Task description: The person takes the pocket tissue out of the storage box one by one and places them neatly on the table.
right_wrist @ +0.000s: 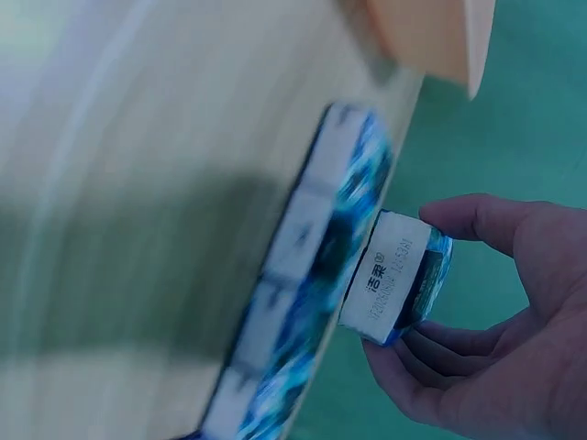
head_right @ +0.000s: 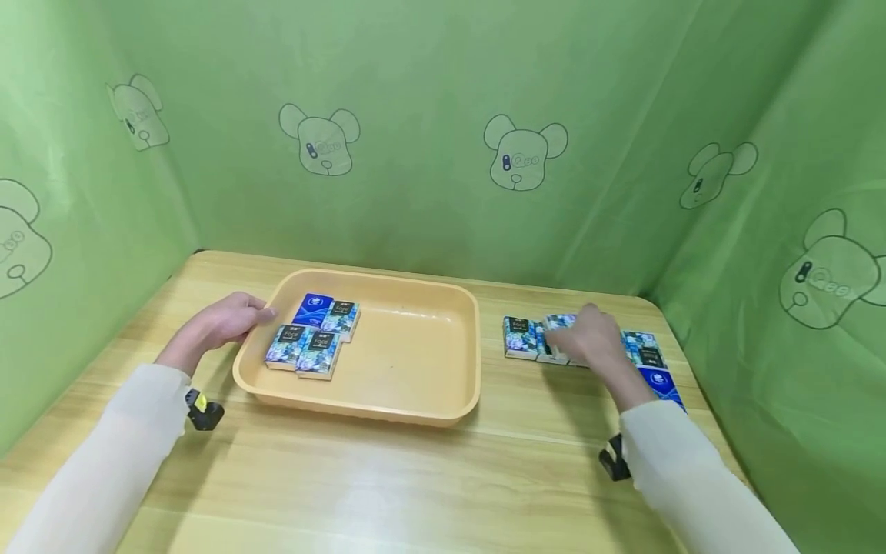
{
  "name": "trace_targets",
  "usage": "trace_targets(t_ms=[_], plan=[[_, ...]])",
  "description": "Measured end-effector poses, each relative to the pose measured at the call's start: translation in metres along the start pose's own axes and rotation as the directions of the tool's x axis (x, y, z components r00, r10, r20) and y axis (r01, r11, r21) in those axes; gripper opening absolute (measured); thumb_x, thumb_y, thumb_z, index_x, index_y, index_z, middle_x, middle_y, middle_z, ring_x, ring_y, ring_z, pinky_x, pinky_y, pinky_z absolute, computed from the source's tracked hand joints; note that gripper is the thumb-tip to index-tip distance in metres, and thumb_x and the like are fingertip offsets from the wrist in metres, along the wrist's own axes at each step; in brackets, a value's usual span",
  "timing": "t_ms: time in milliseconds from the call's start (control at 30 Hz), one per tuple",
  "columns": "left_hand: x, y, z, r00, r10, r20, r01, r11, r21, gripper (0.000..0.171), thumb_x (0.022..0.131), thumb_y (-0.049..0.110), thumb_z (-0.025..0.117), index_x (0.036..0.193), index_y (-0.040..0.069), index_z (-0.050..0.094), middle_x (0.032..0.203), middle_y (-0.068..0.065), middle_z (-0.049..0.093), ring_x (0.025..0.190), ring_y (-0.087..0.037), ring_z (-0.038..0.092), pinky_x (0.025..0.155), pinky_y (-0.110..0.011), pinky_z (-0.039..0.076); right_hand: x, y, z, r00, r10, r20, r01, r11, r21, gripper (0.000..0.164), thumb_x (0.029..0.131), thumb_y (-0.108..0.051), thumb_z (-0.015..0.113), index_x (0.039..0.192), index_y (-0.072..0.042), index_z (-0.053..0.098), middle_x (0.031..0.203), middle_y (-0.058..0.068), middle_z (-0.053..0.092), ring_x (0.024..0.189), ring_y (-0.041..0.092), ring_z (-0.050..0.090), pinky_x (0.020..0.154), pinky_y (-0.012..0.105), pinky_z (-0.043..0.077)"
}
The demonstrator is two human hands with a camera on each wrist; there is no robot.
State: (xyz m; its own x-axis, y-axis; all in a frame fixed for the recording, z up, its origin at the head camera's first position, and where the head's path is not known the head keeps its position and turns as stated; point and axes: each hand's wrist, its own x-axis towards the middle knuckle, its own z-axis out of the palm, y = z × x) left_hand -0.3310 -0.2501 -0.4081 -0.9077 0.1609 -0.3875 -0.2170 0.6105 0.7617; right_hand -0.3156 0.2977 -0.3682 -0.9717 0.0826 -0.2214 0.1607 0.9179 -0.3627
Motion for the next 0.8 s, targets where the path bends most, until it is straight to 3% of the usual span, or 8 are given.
trace_targets(t_ms=[133,200,433,600,800], plan=[[0.000,0.001,0.000,1.000,-0.005,0.001,0.005,1.000,0.003,0.045,0.107,0.020,0.043,0.136,-0.013,0.052,0.113,-0.023,0.071,0.082,-0.015,0.071,0.077,-0.029,0.059,-0.002,0.032,0.001,0.999,0.025,-0.021,-0.025,0.999,-0.020,0.040,0.085,-0.038,0.070,0.074,-0.009,0.045,0.066,0.002,0.040,0.059,0.018,0.042,0.050,0.031,0.040],[0.000,0.001,0.000,1.000,-0.008,0.001,0.008,1.000,0.005,0.044,0.107,0.020,0.044,0.135,-0.013,0.053,0.111,-0.022,0.071,0.081,-0.014,0.071,0.076,-0.028,0.059,-0.003,0.045,0.001,0.999,0.032,-0.027,-0.033,0.999,-0.040,0.042,0.085,-0.039,0.070,0.071,-0.010,0.044,0.063,0.001,0.040,0.058,0.019,0.042,0.050,0.031,0.038],[-0.001,0.002,0.000,1.000,-0.011,0.000,0.011,1.000,0.012,0.043,0.107,0.021,0.043,0.133,-0.012,0.055,0.108,-0.021,0.072,0.079,-0.014,0.070,0.073,-0.027,0.058,-0.013,0.073,-0.001,0.997,0.074,-0.008,-0.074,0.995,-0.068,0.053,0.087,-0.043,0.069,0.090,0.007,0.052,0.078,0.017,0.051,0.069,0.028,0.050,0.053,0.033,0.043],[-0.001,0.002,0.000,1.000,-0.014,0.001,0.014,1.000,0.005,0.043,0.107,0.020,0.043,0.133,-0.013,0.054,0.107,-0.020,0.072,0.079,-0.014,0.070,0.073,-0.027,0.058,-0.017,0.082,-0.002,0.996,0.088,0.011,-0.087,0.995,-0.045,0.053,0.087,-0.042,0.069,0.093,0.007,0.050,0.078,0.016,0.050,0.069,0.028,0.051,0.054,0.034,0.044],[-0.001,0.002,0.000,1.000,-0.008,0.002,0.008,1.000,0.000,0.043,0.107,0.020,0.043,0.133,-0.013,0.054,0.109,-0.022,0.072,0.080,-0.014,0.071,0.074,-0.027,0.059,-0.022,0.091,-0.007,0.996,0.074,0.044,-0.070,0.994,-0.079,0.076,0.088,-0.044,0.068,0.114,0.024,0.047,0.097,0.034,0.056,0.078,0.035,0.056,0.061,0.039,0.051]])
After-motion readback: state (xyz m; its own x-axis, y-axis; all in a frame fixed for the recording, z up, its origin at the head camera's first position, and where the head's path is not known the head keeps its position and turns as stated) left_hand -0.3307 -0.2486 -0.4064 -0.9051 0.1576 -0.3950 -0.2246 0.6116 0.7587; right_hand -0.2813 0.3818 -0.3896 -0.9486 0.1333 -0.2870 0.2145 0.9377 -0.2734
